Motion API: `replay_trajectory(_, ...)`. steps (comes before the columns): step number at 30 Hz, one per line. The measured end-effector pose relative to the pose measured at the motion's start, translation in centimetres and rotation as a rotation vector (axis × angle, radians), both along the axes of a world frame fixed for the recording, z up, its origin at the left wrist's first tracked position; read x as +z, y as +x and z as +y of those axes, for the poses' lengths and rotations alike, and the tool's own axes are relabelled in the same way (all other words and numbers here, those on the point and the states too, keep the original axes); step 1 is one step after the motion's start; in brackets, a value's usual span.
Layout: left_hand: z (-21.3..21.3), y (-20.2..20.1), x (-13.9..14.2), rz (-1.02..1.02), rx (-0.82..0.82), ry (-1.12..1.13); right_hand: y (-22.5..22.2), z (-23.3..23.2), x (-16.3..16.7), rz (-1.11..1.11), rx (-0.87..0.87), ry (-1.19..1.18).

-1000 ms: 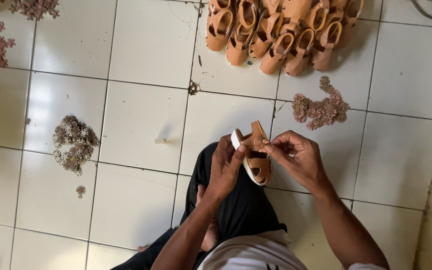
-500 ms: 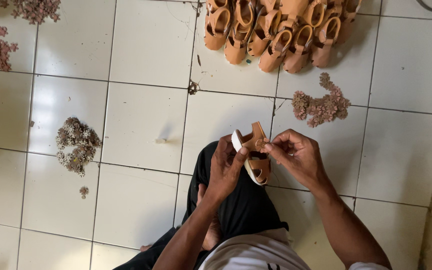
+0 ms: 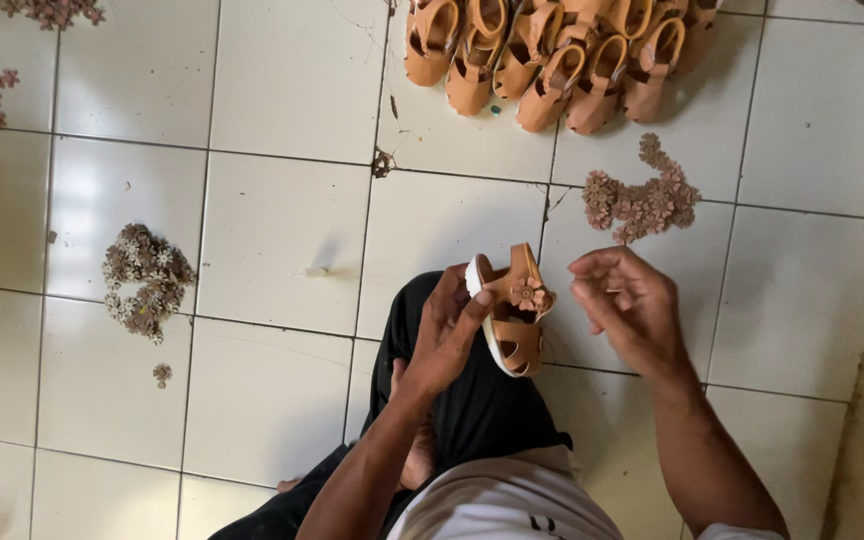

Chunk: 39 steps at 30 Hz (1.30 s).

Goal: The person sits on the floor of a shoe workshop and glues small fabric flower decorations onto children's sandals. They hold a sandal in one hand, squeeze glue from a small bottle onto the shoe upper, pick a flower from piles on the floor, press it onto the glued spot, and set finished sandals with a pile of completed pairs.

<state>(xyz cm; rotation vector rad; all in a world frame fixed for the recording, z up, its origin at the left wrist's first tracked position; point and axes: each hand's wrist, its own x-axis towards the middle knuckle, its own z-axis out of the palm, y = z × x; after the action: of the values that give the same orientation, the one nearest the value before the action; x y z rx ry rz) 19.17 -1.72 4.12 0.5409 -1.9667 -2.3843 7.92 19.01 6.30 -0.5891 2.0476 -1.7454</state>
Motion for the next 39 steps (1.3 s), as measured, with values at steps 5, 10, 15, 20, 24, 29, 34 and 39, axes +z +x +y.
replay_trajectory(5, 0.0, -0.1, 0.8, -0.055, -0.097, -0.048, -0.4, 1.0, 1.7, -0.229, 0.138, -0.004)
replay_trajectory(10, 0.1, 0.1, 1.7, 0.041, -0.125, -0.159, -0.8, 0.0, 2.7, -0.4, 0.279, 0.22)
replay_trajectory(15, 0.0, 0.3, 1.9, 0.02, -0.139, -0.245, -0.8, -0.6, 2.1, -0.48, 0.328, 0.388)
replay_trajectory(20, -0.3, 1.0, 1.8, -0.017, -0.115, -0.232, 1.2, -1.4, -0.2, -0.223, 0.373, 0.211)
replay_trajectory(24, -1.1, 2.3, 2.3, -0.042, -0.07, -0.226, 2.0, -2.4, -0.9, -0.186, 0.4, -0.066)
replay_trajectory(29, -2.8, 4.8, 3.2, -0.087, 0.072, -0.229, 2.5, -5.6, -1.2, -0.349, 0.443, 0.157)
replay_trajectory(34, -5.7, 8.2, 3.6, -0.119, 0.182, -0.243, 4.4, -8.8, -1.2, -0.358, 0.617, 0.073)
replay_trajectory(39, -7.6, 10.9, 3.6, -0.12, 0.239, -0.287, 6.5, -11.5, -1.7, -0.445, 0.607, 0.024)
